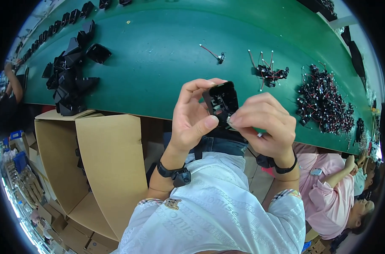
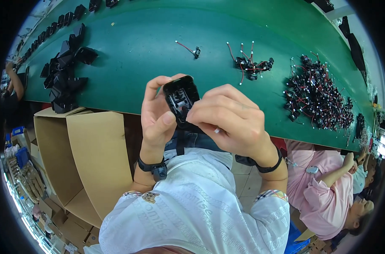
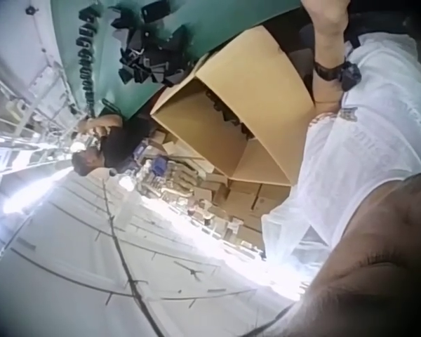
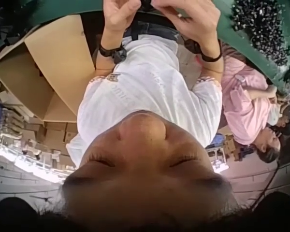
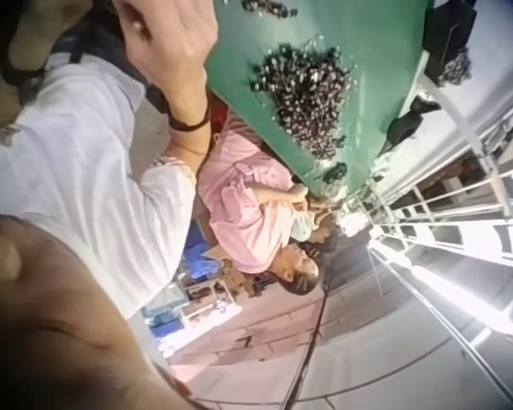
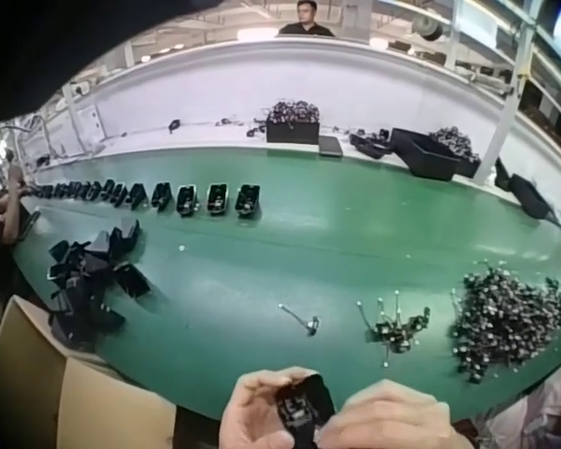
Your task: The person picks up a black plastic housing and a small electronic component with wires, inserts the component into the housing, and places the assembled unit onto the green workbench, repeating the process multiple times.
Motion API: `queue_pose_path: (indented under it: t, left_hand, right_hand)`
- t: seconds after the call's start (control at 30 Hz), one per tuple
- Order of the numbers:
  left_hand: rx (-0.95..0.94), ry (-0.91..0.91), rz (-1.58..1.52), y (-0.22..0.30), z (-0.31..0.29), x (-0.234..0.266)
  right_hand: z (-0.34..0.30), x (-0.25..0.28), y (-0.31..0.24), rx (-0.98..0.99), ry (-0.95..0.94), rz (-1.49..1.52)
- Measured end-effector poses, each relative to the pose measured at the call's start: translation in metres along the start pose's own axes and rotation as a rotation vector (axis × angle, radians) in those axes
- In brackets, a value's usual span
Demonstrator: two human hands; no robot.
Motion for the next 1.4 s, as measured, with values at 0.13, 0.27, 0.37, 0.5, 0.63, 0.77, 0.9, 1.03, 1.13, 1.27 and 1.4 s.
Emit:
queue_pose_path:
  t: [0.13,0.27,0.37,0.5,0.63,0.77,0.9,1.03,1.13,1.27,1.4]
  left_hand:
    - [0.021,0.033,-0.04,-0.003,-0.002,0.004]
    - [0.051,0.01,-0.005,-0.005,-0.001,0.002]
    - [0.13,-0.007,-0.047,-0.006,-0.001,0.003]
    - [0.29,-0.016,-0.155,-0.004,-0.006,0.003]
    - [0.361,-0.033,-0.379,-0.007,-0.004,0.001]
    - [0.385,0.003,-0.367,-0.009,-0.005,0.002]
    - [0.308,0.009,-0.225,-0.01,-0.006,0.007]
    - [0.126,0.065,-0.078,-0.013,-0.004,0.006]
    - [0.04,0.067,-0.024,-0.013,-0.005,0.003]
    - [-0.029,0.057,0.02,-0.014,-0.004,0.005]
    - [-0.044,0.064,0.041,-0.014,-0.004,0.006]
  right_hand:
    - [-0.002,0.008,-0.001,-0.047,0.055,0.107]
    - [0.003,0.01,0.002,-0.059,0.017,0.163]
    - [0.012,0.015,-0.005,-0.063,-0.157,0.082]
    - [0.026,0.02,-0.004,0.027,-0.336,0.034]
    - [0.029,0.017,0.006,0.014,-0.508,0.001]
    - [0.029,0.014,0.011,0.027,-0.476,0.074]
    - [0.03,0.011,0.01,0.079,-0.28,-0.109]
    - [0.009,0.008,0.011,-0.145,-0.136,-0.09]
    - [0.001,0.007,0.012,-0.325,0.014,-0.021]
    - [-0.006,-0.004,0.012,-0.342,0.005,0.011]
    - [-0.004,-0.005,0.01,-0.393,0.035,0.024]
Point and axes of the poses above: each hand's wrist, its own z-axis towards the middle knuckle, its own x-axis out of the back of the hand, y = z × x, the point moved 2 cm from there along z, towards the middle knuckle, and after that the axes turned 8 degrees about z, right-handed, at the moved point
